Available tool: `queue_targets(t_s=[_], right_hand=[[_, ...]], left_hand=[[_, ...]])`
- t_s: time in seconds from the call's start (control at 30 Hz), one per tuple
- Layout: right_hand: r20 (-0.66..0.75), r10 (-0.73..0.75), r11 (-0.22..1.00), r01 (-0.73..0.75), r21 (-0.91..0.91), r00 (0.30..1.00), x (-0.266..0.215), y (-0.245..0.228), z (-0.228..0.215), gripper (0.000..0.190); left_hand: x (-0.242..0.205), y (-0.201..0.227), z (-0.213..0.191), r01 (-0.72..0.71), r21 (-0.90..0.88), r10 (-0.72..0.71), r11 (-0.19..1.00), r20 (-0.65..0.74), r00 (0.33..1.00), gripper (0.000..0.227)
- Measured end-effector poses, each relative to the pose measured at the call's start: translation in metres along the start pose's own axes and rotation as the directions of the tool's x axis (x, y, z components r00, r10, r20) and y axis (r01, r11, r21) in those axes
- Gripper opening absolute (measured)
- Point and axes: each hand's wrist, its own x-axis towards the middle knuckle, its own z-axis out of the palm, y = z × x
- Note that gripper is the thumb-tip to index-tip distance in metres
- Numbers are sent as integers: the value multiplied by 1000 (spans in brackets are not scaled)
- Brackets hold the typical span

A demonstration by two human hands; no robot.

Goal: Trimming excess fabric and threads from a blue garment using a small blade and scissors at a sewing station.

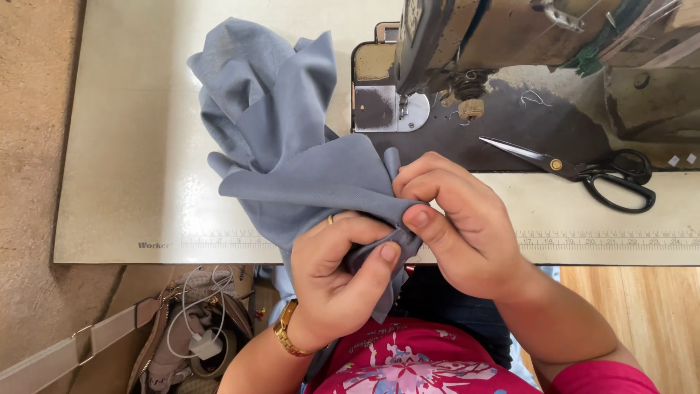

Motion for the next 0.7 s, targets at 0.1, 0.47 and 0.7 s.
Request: queue_targets(t_s=[0.1,0.47,0.7], right_hand=[[-1,50,999,-50,20,999,-1,2,-1,26],[-84,37,999,-37,5,996,3,1,-3,21],[-113,62,998,-61,6,992,6,5,-1,20]], left_hand=[[1,2,3,21,42,-20,999,-15,1000,9],[9,17,12,3,283,36,959,-130,991,11],[12,12,13,112,176,-85,978,-154,984,7]])
